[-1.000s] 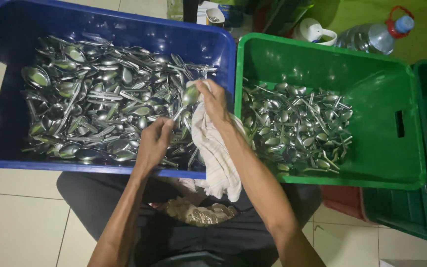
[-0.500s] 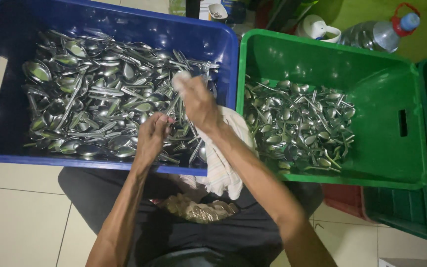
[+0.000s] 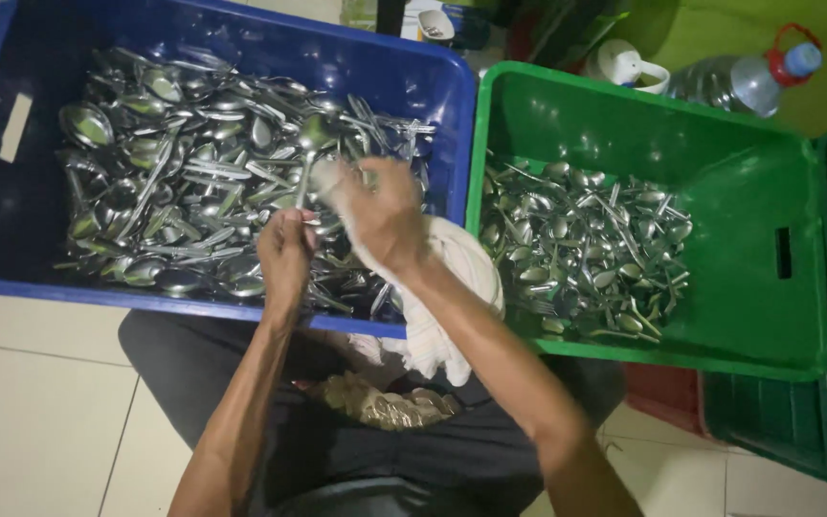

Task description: Wiping and drying metal spoons with a cloth and moving them between plastic crates.

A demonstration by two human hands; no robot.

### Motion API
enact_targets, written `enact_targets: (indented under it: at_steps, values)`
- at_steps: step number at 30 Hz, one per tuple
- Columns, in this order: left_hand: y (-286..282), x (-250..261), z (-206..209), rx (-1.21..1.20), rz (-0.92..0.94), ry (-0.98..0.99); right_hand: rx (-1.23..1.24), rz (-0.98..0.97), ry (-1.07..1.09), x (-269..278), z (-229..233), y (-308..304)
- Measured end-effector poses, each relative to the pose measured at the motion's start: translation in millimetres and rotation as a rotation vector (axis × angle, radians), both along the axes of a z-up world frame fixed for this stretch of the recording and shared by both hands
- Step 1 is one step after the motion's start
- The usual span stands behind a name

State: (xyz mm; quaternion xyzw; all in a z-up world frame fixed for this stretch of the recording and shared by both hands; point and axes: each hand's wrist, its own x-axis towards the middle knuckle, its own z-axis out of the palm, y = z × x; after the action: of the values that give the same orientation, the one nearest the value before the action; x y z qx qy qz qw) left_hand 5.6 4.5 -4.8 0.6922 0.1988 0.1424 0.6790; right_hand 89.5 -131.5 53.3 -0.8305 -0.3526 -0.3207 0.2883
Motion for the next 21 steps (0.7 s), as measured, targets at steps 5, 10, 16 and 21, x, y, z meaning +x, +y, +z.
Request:
enact_targets:
  at_steps: [5,10,16,21]
  values:
    - [-13,-4,22,0.031,0.025,-0.023,0.443,-0.195,1.031,31,-83,-25]
    - [-40,-2,25,0.047,-0.038,-0.002,1.147,-0.002,1.554,25,-54,-19]
    - [-51,0,24,0.174,-0.124,0.025,1.345,0.348,1.719,35,-80,-31]
    - [-55,-5,42,0.465,-0.272,0.050,1.272,0.345,1.548,29,-77,-30]
